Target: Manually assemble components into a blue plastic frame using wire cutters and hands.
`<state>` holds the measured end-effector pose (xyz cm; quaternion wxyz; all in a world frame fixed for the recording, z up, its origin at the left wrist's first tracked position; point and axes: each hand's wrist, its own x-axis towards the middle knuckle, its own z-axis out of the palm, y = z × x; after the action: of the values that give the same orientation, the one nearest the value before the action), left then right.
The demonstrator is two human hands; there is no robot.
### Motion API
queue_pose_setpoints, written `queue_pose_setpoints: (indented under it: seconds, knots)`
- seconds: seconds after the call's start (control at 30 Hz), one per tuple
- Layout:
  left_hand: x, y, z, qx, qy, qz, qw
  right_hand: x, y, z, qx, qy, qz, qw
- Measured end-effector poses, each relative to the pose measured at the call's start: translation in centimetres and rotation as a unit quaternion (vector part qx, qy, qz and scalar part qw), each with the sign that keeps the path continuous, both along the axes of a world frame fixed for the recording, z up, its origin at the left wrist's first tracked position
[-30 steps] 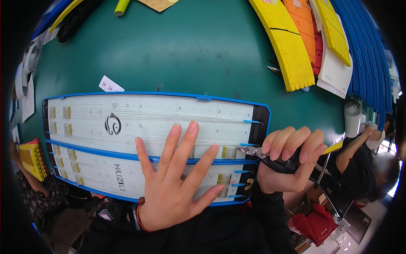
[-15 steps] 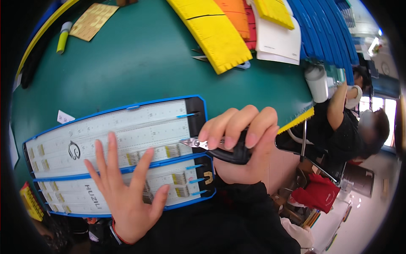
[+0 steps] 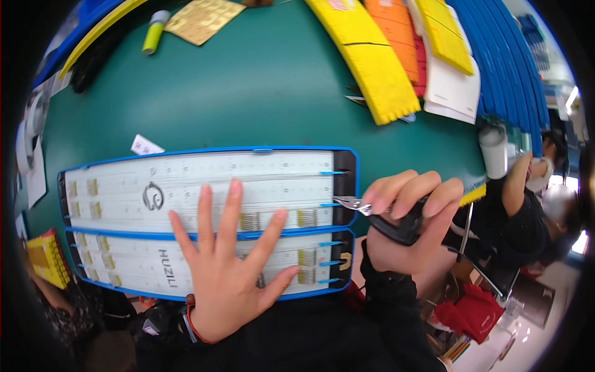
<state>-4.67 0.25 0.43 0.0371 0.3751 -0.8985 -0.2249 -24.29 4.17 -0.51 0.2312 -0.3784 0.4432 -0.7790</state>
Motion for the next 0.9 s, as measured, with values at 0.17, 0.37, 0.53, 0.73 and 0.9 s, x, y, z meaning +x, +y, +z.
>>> queue_pose_setpoints:
  seconds: [0.17,0.37,0.53,0.73,0.9]
  knots:
    - [0.6,-0.1,-0.3,0.004,-0.007,-0.003,1.000,0.7,-1.0,-1.1,0.018,-0.062,-0.015,0.998]
    - [0.4,0.1,-0.3,-0.004,-0.019,-0.004,1.000,0.1,0.0,-1.5,0.023,-0.111,0.059,0.992]
    - [0.2,0.3,-0.6,-0.023,-0.037,-0.017,0.999,-0.2,0.3,-1.6,0.026,-0.103,0.067,0.992]
    - [0.2,0.3,-0.5,-0.037,-0.047,-0.016,0.998,0.0,0.2,-1.4,0.036,-0.109,0.089,0.989]
    - [0.1,0.3,-0.6,-0.030,-0.041,-0.015,0.999,0.0,0.3,-1.3,0.040,-0.124,0.094,0.987]
